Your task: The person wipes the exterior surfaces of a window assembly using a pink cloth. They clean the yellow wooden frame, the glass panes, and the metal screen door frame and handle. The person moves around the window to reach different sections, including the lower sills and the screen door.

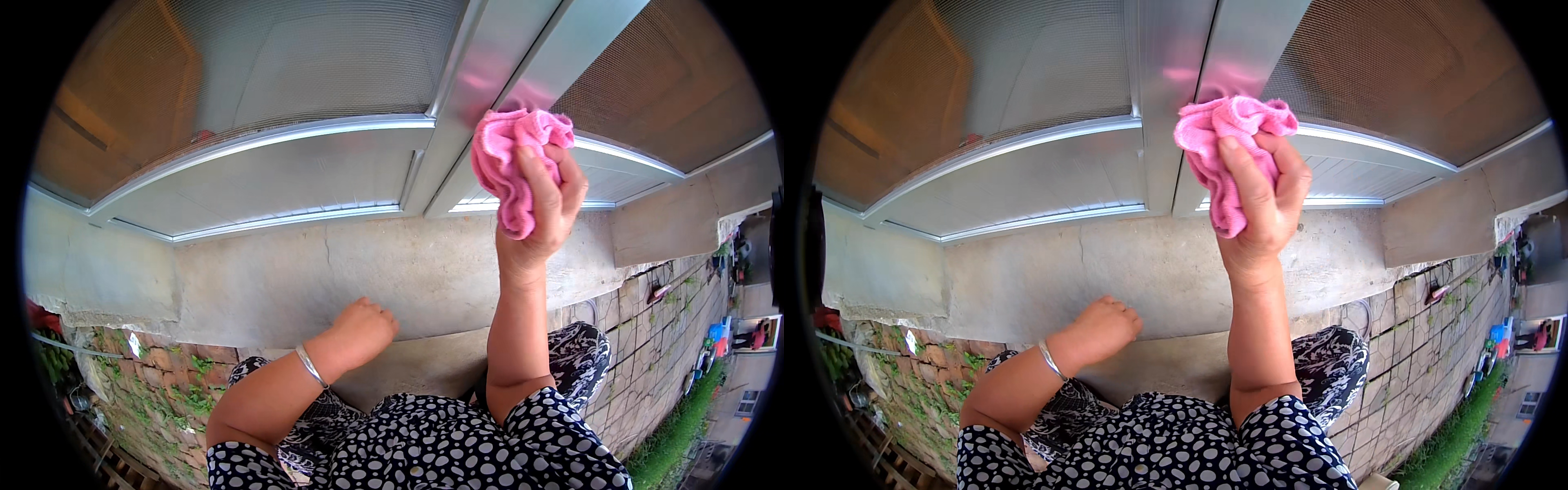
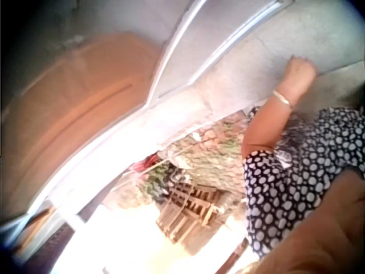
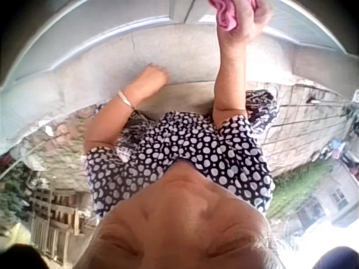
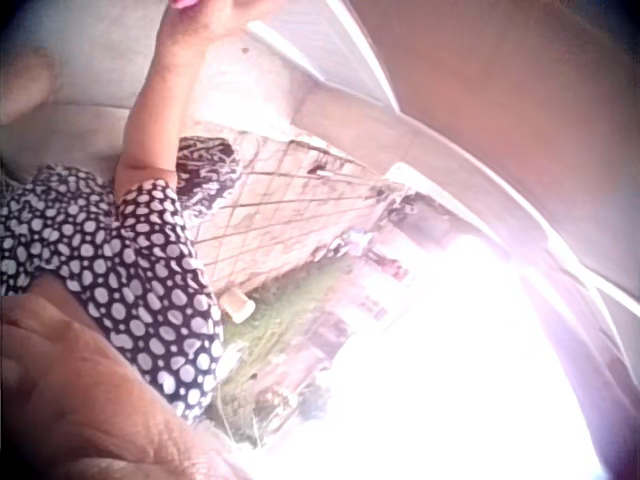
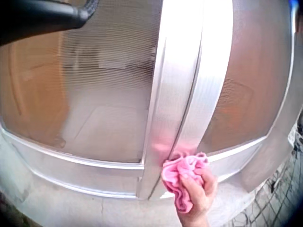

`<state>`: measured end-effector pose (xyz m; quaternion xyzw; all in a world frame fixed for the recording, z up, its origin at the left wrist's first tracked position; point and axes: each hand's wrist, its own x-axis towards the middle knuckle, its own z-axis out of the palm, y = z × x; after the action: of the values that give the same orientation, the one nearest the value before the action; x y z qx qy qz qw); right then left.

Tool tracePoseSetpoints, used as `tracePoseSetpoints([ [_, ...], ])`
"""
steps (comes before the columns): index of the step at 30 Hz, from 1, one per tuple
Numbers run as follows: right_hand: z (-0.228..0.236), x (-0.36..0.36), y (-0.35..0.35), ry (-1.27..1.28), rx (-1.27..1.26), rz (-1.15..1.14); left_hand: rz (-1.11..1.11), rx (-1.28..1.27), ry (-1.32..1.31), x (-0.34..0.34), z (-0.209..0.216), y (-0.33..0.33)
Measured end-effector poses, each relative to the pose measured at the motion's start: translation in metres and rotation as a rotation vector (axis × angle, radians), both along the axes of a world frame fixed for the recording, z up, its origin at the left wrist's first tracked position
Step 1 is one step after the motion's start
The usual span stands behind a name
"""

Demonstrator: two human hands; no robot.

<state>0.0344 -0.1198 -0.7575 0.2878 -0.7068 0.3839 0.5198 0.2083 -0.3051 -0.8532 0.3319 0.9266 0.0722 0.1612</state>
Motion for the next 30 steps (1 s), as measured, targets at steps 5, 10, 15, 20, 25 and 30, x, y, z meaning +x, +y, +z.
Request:
tracePoseSetpoints([
  [5,-0.056,0.004,-0.008,-0.15,0.252,-0.022,-0.025,0.018,-0.02,-0.006,-0.003,0.007],
  [10,-0.095,0.005,-0.006,-0.256,0.221,0.054,-0.032,0.048,-0.005,-0.007,-0.006,0.007],
  [15,-0.127,0.012,-0.003,-0.421,0.227,0.08,-0.044,0.007,-0.014,-0.005,-0.003,0.009],
  [20,-0.153,0.018,-0.003,-0.545,0.213,0.107,-0.021,0.001,-0.018,-0.002,-0.002,0.01],
  [25,-0.169,0.022,-0.008,-0.679,0.105,0.158,0.0,-0.022,-0.049,-0.002,0.001,0.011],
  [30,-0.18,0.024,-0.007,-0.733,0.045,0.182,-0.02,-0.04,-0.011,-0.003,-0.003,0.013],
])
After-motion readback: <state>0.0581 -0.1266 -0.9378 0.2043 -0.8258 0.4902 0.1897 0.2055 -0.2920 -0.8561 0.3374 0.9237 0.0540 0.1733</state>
